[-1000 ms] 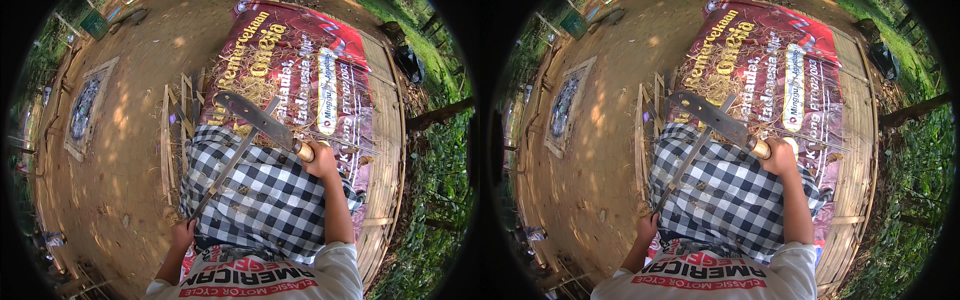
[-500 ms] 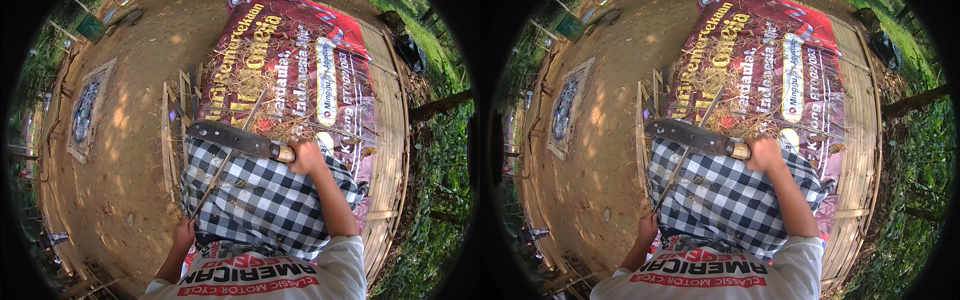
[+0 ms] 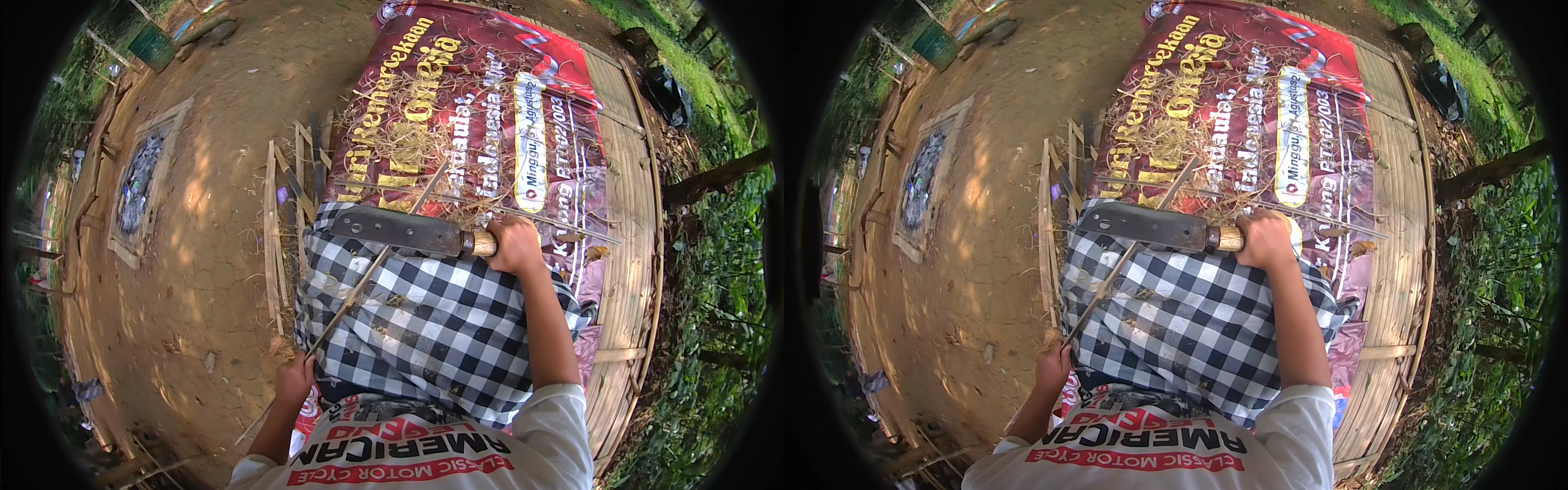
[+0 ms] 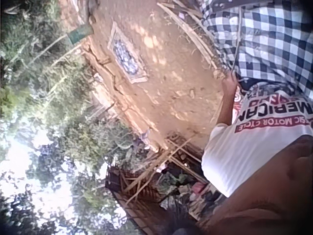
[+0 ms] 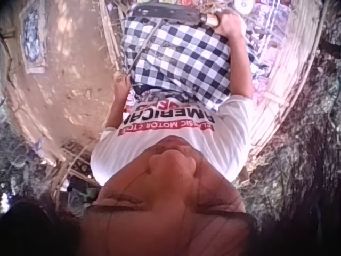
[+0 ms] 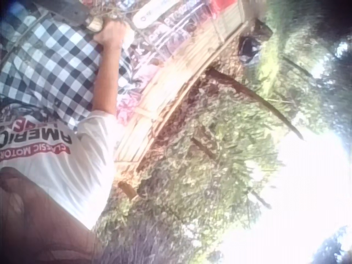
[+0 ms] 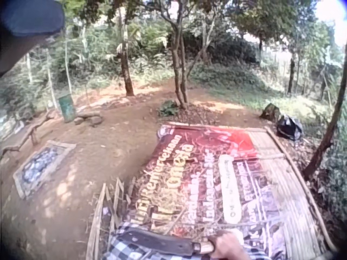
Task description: The person uses a large knife to shave thin layers off a strip of bamboo held on a covered bamboo platform.
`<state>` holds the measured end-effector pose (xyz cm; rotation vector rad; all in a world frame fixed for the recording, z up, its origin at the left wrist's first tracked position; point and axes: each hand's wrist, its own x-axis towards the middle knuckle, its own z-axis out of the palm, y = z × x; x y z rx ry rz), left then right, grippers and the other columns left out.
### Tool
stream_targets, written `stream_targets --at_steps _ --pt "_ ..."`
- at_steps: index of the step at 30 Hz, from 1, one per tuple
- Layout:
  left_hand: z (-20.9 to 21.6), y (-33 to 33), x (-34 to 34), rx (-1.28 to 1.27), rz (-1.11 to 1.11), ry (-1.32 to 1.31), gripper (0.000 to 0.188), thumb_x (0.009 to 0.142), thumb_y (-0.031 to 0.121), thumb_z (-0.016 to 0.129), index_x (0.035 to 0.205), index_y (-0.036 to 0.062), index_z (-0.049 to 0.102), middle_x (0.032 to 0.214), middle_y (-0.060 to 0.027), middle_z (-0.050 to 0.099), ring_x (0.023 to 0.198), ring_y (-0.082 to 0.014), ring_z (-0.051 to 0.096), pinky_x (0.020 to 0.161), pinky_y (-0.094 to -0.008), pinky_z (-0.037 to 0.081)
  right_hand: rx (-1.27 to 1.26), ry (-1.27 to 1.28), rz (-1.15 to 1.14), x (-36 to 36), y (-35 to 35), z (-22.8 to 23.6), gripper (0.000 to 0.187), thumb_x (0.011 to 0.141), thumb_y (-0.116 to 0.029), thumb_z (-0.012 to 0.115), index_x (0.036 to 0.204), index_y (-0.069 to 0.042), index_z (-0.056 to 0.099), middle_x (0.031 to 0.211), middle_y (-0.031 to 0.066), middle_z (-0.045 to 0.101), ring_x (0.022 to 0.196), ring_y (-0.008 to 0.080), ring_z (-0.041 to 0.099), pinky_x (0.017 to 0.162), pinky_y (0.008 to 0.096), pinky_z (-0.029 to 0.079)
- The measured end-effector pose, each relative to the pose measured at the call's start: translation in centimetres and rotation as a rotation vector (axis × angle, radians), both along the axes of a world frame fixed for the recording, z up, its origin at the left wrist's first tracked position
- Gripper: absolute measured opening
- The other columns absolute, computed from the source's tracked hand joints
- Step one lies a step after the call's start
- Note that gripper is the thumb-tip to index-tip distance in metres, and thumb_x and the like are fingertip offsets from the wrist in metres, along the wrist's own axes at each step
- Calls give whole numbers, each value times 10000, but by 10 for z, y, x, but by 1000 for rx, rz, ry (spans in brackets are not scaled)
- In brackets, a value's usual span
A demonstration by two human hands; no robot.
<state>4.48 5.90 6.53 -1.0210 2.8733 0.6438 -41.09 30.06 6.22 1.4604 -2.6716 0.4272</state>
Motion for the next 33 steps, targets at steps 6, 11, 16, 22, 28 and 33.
stream_targets --at_steps 6,11,16,22,28,33 --pt "3 -1 0 -61 -12 5 238 922 252 596 808 44 586 560 -191 565 532 -394 598 468 -465 447 47 -30 -104 -8 12 5 360 552 -264 699 871 -98 682 789 138 673 819 316 652 768 400 520" --pt "17 0 -8 29 20 -5 261 937 274 572 814 45 587 553 -191 562 532 -393 601 469 -466 453 26 8 -139 -12 23 12 300 547 -250 694 808 -105 662 727 128 643 758 324 641 736 423 511" --pt "9 5 -2 -33 -6 -15 266 946 270 553 832 32 591 553 -201 559 538 -396 601 476 -472 456 82 -38 -90 12 10 20 291 544 -196 659 793 -52 619 710 164 658 736 340 649 760 409 527" --pt "10 7 -3 26 21 17 239 939 235 561 818 31 589 565 -207 561 541 -406 592 481 -478 447 86 -64 13 40 -18 18 245 558 -187 651 753 -49 597 684 160 651 721 330 648 711 394 526" --pt "14 7 -5 -63 -5 -19 226 939 224 563 823 34 597 573 -203 568 537 -398 596 485 -475 444 101 -74 -191 5 -11 18 250 591 -195 647 801 -60 633 704 167 661 732 333 654 749 388 524" --pt "9 0 -9 -10 -10 -34 223 943 221 561 828 32 590 573 -198 572 542 -390 605 492 -472 449 132 -128 -159 24 -14 12 232 629 -177 616 811 -33 607 696 186 662 703 340 661 699 408 533"
